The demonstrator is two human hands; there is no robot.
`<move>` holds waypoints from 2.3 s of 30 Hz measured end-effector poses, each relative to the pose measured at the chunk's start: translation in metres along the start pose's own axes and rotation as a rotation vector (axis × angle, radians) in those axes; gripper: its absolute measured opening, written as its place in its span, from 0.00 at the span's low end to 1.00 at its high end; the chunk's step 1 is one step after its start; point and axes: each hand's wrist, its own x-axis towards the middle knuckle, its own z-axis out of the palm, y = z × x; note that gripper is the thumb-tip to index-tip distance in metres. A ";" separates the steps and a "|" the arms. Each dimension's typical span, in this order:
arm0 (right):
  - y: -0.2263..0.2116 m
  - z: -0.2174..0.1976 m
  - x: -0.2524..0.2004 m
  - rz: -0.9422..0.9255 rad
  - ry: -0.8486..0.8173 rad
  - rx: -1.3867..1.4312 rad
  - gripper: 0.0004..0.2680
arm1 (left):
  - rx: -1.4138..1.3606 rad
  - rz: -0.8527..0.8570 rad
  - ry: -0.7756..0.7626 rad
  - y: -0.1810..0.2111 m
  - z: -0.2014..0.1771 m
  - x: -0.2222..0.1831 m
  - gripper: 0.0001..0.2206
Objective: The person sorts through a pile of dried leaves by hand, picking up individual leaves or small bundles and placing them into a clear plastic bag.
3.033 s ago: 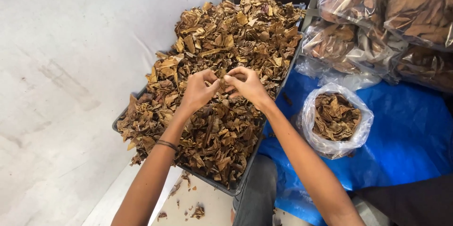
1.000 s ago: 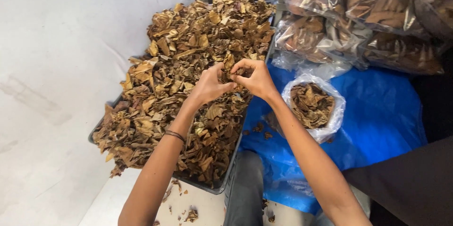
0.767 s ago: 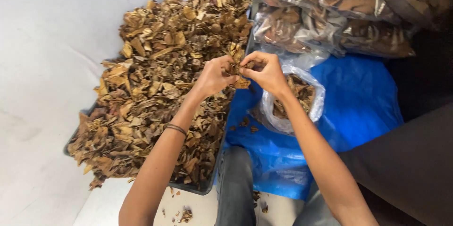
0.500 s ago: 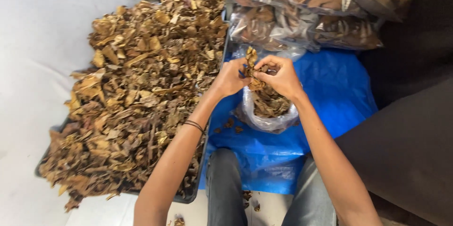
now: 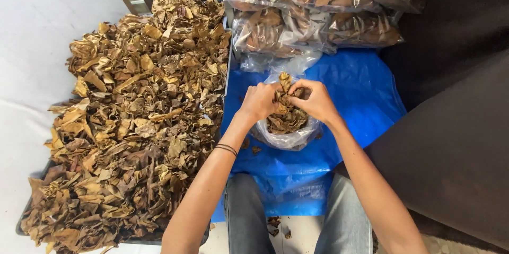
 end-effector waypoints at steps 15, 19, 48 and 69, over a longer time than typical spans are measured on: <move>0.011 0.004 -0.008 0.064 0.014 -0.295 0.14 | 0.307 0.068 -0.024 0.001 0.043 0.018 0.11; 0.017 -0.002 -0.003 -0.002 0.032 -0.316 0.15 | 0.304 0.068 -0.045 0.003 0.047 0.021 0.08; 0.029 0.007 0.004 -0.016 -0.224 -0.637 0.05 | 0.301 0.057 -0.040 -0.009 0.065 0.036 0.09; -0.022 -0.002 -0.008 -0.024 -0.135 -0.561 0.09 | 0.361 0.011 -0.086 0.010 0.076 0.038 0.13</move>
